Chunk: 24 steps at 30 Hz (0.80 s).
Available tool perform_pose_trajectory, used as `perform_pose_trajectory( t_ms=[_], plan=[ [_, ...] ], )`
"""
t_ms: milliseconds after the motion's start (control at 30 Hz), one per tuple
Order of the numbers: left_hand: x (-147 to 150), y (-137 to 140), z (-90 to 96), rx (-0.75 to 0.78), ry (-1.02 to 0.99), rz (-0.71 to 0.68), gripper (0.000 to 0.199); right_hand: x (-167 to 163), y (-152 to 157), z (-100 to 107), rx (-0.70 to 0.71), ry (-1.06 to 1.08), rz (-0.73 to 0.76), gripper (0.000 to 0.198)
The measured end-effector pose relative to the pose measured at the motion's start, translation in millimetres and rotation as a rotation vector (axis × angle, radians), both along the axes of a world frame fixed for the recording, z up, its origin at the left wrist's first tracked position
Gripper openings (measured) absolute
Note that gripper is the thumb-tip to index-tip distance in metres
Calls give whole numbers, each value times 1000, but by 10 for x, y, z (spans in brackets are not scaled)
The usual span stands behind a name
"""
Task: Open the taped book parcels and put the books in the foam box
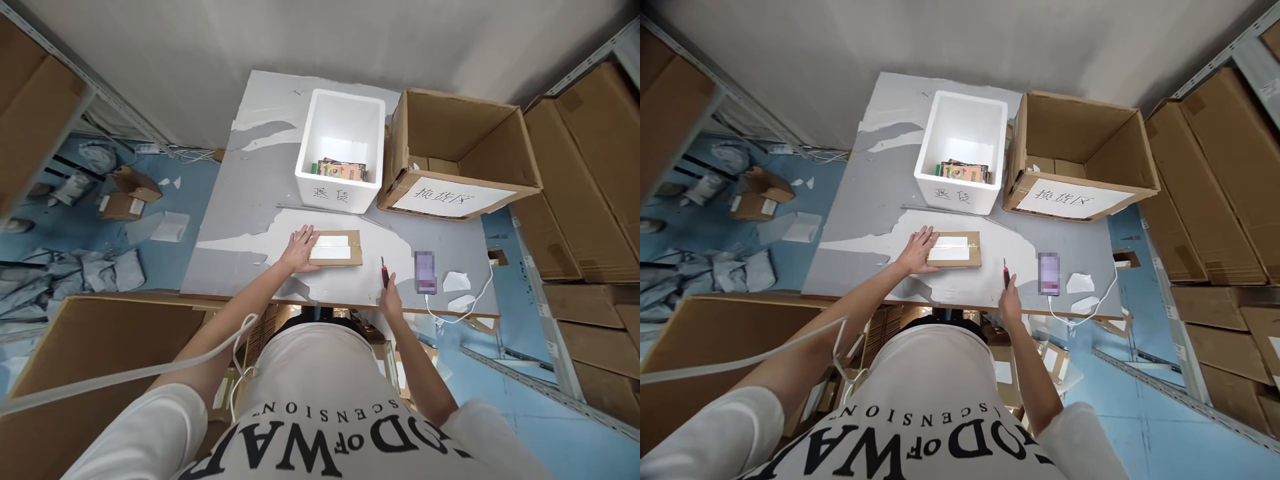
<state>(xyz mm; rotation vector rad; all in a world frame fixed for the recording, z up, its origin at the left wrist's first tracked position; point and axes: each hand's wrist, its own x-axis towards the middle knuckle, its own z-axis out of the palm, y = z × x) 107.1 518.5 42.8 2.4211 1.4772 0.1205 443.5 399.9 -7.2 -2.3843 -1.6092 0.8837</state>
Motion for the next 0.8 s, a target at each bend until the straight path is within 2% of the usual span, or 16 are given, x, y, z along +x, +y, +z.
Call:
perform_pose_trajectory(
  t_ms=[133, 300, 433, 533, 633, 733, 800],
  plan=[
    [61, -192, 9, 106, 23, 15, 86, -140, 294, -251, -40, -229, 86, 60],
    [188, -491, -162, 219, -19, 103, 42, -158, 319, -454, -34, -302, 113, 65],
    [191, -573, -306, 262, -48, 100, 36, -162, 275, -488, 38, -287, 152, 67],
    [160, -566, -351, 280, -56, 84, 35, -168, 386, -360, 171, -236, 135, 60],
    [134, -546, -361, 271, -64, 71, 36, -200, 640, -102, 346, -88, 158, 58],
    [92, -525, -353, 239, -81, 49, 37, -301, 940, 200, 453, 61, 298, 57],
    [42, -508, -339, 206, -102, 23, 37, -418, 1116, 375, 472, 109, 430, 57]
  ],
)
